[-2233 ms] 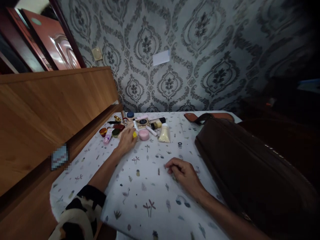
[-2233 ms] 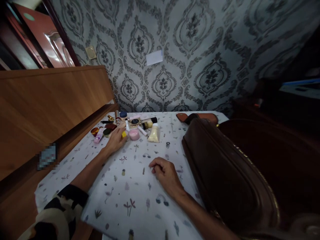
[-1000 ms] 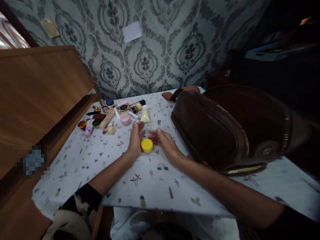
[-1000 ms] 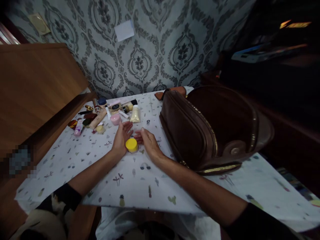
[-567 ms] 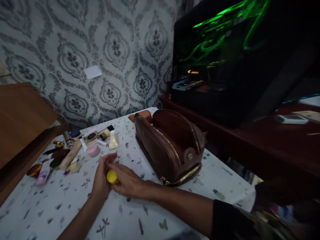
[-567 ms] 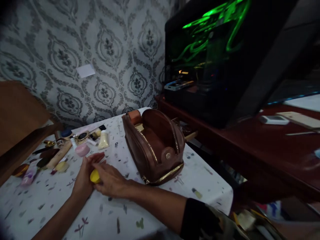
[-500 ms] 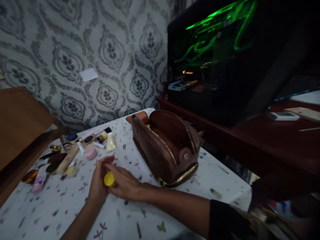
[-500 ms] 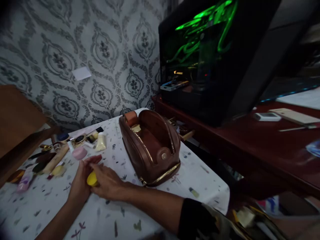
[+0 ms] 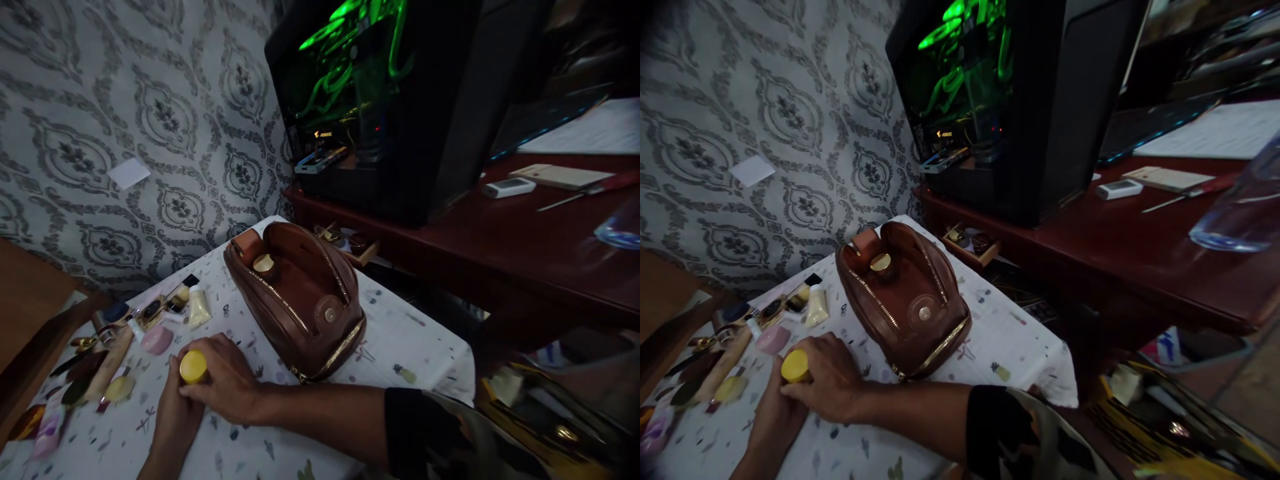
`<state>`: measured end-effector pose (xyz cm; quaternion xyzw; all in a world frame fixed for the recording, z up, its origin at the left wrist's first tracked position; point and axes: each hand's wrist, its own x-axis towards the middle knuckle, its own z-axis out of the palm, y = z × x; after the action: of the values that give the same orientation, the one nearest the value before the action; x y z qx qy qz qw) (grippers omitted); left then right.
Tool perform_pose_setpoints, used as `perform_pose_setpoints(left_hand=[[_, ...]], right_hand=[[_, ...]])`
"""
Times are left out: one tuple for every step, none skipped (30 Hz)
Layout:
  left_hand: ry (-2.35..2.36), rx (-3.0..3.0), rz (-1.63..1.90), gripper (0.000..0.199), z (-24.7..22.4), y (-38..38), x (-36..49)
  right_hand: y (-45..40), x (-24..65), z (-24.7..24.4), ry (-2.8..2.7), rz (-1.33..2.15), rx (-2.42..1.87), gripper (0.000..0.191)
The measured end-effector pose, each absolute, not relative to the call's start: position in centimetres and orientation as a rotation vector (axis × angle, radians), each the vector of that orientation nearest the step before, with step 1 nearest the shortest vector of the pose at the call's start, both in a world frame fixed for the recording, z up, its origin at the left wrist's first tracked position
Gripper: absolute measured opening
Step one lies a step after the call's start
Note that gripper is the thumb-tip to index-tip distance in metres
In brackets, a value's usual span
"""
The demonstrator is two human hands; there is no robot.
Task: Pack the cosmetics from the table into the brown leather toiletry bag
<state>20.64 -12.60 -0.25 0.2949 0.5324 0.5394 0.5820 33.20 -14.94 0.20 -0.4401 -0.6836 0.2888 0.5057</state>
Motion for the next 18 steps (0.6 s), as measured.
perform_pose_setpoints(left_hand=[[1.247,0.701,1.241,0.038,-0.1,-12.7,20.6],[1.249,0.716,1.225,0.038,0.0,-12.8,20.6],[1.251,0.732,1.210,0.037,0.1,-12.9,20.6],[1.255,0.747,1.196,0.036,0.3,-13.0,20.6],[1.261,0.758,1.185,0.035,0.4,-13.2,20.6],[1.267,0.766,1.178,0.034,0.5,-13.2,20.6],[1.270,0.772,1.174,0.033,0.5,-13.3,20.6],[1.272,0.777,1.173,0.032,0.5,-13.3,20.6],[1.271,0.780,1.173,0.032,0.4,-13.3,20.6],[1.270,0.782,1.174,0.032,0.3,-13.2,20.5],[1.267,0.782,1.173,0.032,0.2,-13.2,20.5],[1.266,0.782,1.170,0.033,0.1,-13.1,20.6],[1.263,0.783,1.166,0.036,0.1,-13.1,20.6],[1.257,0.785,1.165,0.038,0.1,-13.1,20.7],[1.244,0.789,1.172,0.041,0.1,-13.1,20.7],[1.230,0.796,1.187,0.043,0.1,-13.2,20.8],[1.218,0.803,1.204,0.045,0.1,-13.2,20.9],[1.210,0.812,1.220,0.046,0.1,-13.3,20.9]], right_hand=[[-14.9,33.1,0.1,-1.690,0.663,-1.065,0.045],[-14.8,33.0,0.0,-1.736,0.623,-1.064,0.046],[-14.8,33.0,0.0,-1.780,0.577,-1.061,0.047],[-14.8,33.0,0.0,-1.826,0.525,-1.062,0.048],[-14.7,33.0,0.0,-1.866,0.467,-1.079,0.049],[-14.8,33.0,0.2,-1.896,0.409,-1.110,0.051],[-14.8,33.1,0.4,-1.920,0.355,-1.150,0.052],[-14.9,33.2,0.6,-1.940,0.316,-1.192,0.054],[-14.9,33.3,0.9,-1.955,0.297,-1.234,0.055],[-15.0,33.4,1.2,-1.973,0.300,-1.264,0.056],[-15.1,33.4,1.4,-1.990,0.316,-1.285,0.055],[-15.2,33.5,1.6,-2.006,0.341,-1.302,0.054],[-15.2,33.5,1.7,-2.015,0.368,-1.324,0.053],[-15.2,33.5,1.8,-2.015,0.392,-1.348,0.054],[-15.2,33.4,1.8,-2.011,0.409,-1.367,0.055],[-15.1,33.4,1.7,-2.002,0.420,-1.382,0.056],[-15.1,33.3,1.6,-1.997,0.427,-1.384,0.057],[-15.0,33.3,1.4,-1.997,0.431,-1.370,0.057]])
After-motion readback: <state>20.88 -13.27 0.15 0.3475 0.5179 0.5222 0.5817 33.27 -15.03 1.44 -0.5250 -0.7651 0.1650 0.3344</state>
